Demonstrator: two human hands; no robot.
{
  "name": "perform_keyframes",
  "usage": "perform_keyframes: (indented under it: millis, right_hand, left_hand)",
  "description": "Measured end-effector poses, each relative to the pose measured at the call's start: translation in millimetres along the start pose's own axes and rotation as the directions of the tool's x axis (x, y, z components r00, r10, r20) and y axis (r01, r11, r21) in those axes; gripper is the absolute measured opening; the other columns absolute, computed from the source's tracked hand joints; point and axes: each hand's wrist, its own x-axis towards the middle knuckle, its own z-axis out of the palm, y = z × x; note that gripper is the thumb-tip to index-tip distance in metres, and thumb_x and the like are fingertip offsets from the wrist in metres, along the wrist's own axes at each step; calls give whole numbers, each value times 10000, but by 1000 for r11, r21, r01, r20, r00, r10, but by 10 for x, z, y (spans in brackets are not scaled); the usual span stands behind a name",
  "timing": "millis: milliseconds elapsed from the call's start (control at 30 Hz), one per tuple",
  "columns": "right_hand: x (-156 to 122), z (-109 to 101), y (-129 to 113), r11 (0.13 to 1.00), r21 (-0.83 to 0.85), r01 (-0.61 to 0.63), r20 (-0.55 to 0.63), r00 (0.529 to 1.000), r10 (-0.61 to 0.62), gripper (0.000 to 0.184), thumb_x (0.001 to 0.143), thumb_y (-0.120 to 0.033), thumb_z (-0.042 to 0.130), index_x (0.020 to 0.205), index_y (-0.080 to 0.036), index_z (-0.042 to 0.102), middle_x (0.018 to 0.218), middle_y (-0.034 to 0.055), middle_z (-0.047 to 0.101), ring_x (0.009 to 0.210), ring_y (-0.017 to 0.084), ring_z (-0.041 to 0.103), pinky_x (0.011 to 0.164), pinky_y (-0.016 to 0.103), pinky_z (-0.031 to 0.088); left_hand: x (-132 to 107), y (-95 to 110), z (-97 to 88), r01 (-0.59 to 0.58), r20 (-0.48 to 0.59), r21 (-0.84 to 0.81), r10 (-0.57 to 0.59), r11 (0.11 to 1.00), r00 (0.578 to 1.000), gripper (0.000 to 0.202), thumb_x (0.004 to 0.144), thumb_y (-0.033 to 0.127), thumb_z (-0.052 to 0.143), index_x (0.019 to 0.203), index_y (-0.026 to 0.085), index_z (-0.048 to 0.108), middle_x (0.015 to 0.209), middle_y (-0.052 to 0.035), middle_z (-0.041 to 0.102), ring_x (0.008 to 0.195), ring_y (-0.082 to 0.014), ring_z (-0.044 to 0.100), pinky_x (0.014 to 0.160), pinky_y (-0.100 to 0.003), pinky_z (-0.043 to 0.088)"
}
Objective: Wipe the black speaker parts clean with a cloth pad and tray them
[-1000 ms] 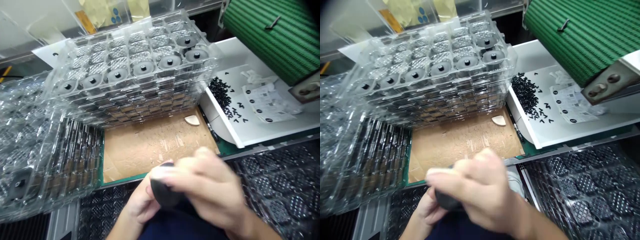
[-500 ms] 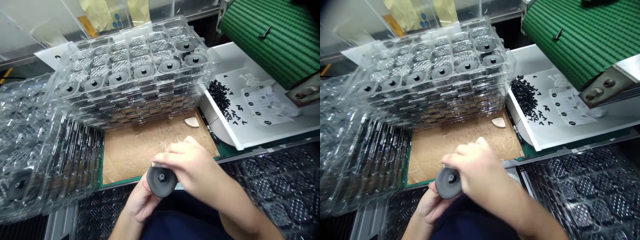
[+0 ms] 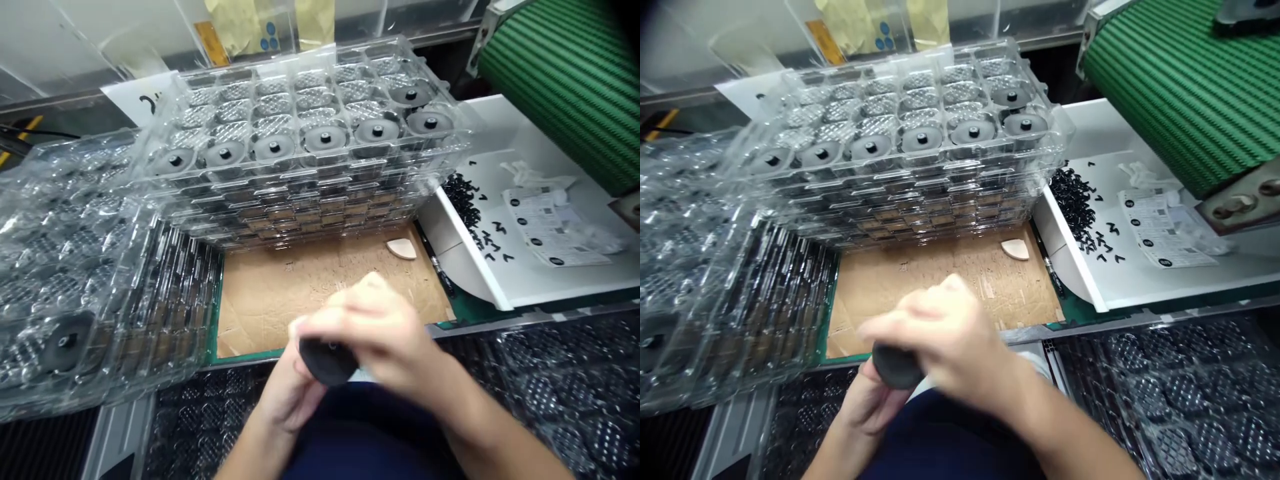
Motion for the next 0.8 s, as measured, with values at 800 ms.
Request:
perform_keyframes:
  millis: [800]
  right_hand:
    - [121, 512, -373, 981, -87, -174, 206, 960, 188, 191, 904, -131, 480, 967, -161, 658, 805, 18, 673, 687, 148, 575, 626, 270, 405]
  left_hand:
    - [-171, 134, -323, -68, -99, -85, 59, 994, 993, 497, 616, 297, 809, 1083, 262, 641, 1122, -32, 653, 1036, -208, 599, 907, -280, 480]
